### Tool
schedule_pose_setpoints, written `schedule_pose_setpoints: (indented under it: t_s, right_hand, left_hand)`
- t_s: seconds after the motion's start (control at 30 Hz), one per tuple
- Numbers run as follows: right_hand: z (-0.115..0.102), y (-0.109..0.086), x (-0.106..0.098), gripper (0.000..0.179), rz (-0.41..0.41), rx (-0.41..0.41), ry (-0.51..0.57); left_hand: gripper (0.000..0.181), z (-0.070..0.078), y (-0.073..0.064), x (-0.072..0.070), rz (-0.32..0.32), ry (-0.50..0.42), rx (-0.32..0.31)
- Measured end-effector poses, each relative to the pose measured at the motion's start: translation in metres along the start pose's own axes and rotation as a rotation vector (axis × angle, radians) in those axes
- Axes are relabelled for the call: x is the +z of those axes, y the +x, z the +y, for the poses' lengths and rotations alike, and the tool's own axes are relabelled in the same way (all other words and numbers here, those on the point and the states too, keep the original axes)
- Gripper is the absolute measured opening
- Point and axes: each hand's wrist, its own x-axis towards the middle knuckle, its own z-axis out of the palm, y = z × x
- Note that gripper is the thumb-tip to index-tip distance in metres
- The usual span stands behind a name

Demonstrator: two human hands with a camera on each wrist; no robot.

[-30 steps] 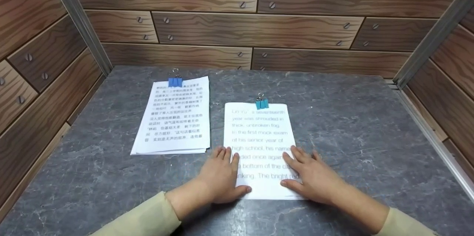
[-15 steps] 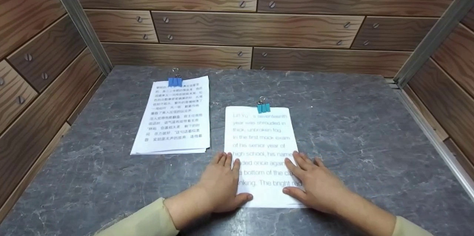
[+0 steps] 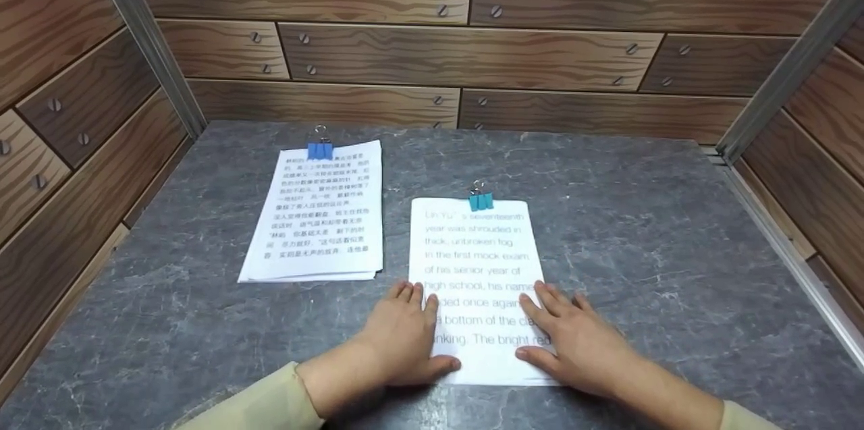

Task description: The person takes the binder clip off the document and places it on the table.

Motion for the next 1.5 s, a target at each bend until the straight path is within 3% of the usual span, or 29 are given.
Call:
schedule_pose_setpoints:
  t_s: [0.23, 0.43, 0.67, 0.9, 1.13, 1.5]
  right_hand:
    - [0.002, 0.0, 0.001, 0.086, 0.015, -0.009, -0.008]
    - [0.002, 0.0, 0.003, 0.087, -0.001, -0.014, 0.015]
    - [0.001, 0.001, 0.003, 0.088, -0.012, -0.018, 0.024]
    - [0.001, 0.001, 0.001, 0.088, -0.001, -0.022, 0.015]
    - [0.001, 0.0, 0.0, 0.088, -0.001, -0.022, 0.01]
    - [0.0, -0.001, -0.001, 0.087, 0.007, -0.027, -0.005]
  left_hand:
    - [0.062, -0.024, 0.021, -0.013, 0.209, -0.094, 0.001]
    - [0.074, -0.054, 0.052, -0.028, 0.246, -0.217, -0.067]
    - [0.084, -0.088, 0.082, -0.024, 0.188, -0.389, -0.153]
    - [0.089, -0.105, 0.099, -0.011, 0.13, -0.515, -0.198]
    - [0.092, -0.104, 0.105, -0.003, 0.06, -0.448, -0.208]
    - [0.087, -0.1, 0.107, -0.005, 0.042, -0.385, -0.199]
